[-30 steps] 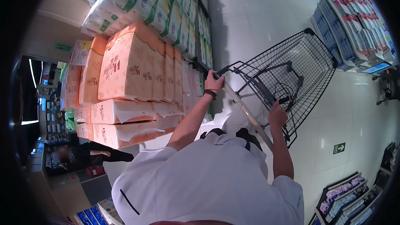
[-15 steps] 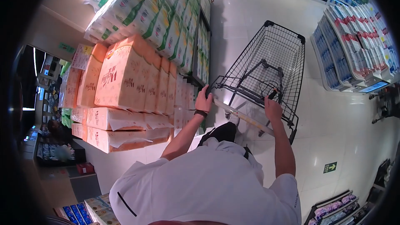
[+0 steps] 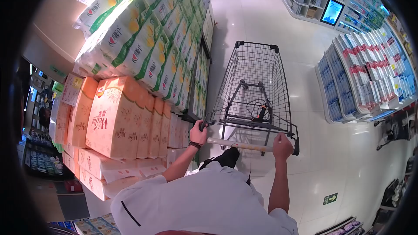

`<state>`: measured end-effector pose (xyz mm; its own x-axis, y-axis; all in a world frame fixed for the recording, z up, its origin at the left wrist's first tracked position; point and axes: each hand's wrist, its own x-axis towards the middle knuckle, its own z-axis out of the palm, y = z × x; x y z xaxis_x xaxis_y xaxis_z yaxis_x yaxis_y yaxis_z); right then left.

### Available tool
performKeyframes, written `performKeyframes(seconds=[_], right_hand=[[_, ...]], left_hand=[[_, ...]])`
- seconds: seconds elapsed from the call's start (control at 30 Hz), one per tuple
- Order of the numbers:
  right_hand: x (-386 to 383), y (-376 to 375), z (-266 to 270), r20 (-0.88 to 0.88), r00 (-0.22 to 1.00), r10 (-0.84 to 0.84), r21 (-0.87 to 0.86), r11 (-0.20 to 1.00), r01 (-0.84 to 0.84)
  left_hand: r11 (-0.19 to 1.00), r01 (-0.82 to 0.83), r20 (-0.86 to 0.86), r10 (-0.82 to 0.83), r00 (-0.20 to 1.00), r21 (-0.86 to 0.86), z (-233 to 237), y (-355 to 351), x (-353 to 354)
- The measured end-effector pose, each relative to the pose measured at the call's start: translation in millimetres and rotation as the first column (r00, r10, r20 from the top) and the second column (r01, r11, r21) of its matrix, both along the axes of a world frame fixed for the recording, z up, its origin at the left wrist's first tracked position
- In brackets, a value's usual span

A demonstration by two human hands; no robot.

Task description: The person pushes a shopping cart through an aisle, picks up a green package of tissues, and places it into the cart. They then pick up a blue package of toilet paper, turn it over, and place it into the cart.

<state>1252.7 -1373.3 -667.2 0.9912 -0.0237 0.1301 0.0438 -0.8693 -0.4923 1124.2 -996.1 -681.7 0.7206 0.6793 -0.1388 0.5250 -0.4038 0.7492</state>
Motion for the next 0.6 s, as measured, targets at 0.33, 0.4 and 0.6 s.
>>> performKeyframes(seconds=[0.33, 0.4, 0.6], right_hand=[[142.7, 78.4, -1.3, -0.255, 0.960, 0.115, -0.181, 0.970, -0.164], [174.3, 96.6, -5.7, -0.267, 0.955, 0.132, -0.200, 0.961, -0.189], [247.0, 132.9, -16.0, -0.255, 0.959, 0.125, -0.241, 0.952, -0.188]], left_hand=[[0.917, 0.014, 0.156, -0.083, 0.984, 0.399, -11.5, 68.6, 109.0], [0.828, 0.164, 0.120, -0.267, 0.956, 0.535, -6.8, 84.4, 142.0], [0.771, 0.542, -0.047, -0.561, 0.827, 0.336, 3.1, 107.2, 220.2]])
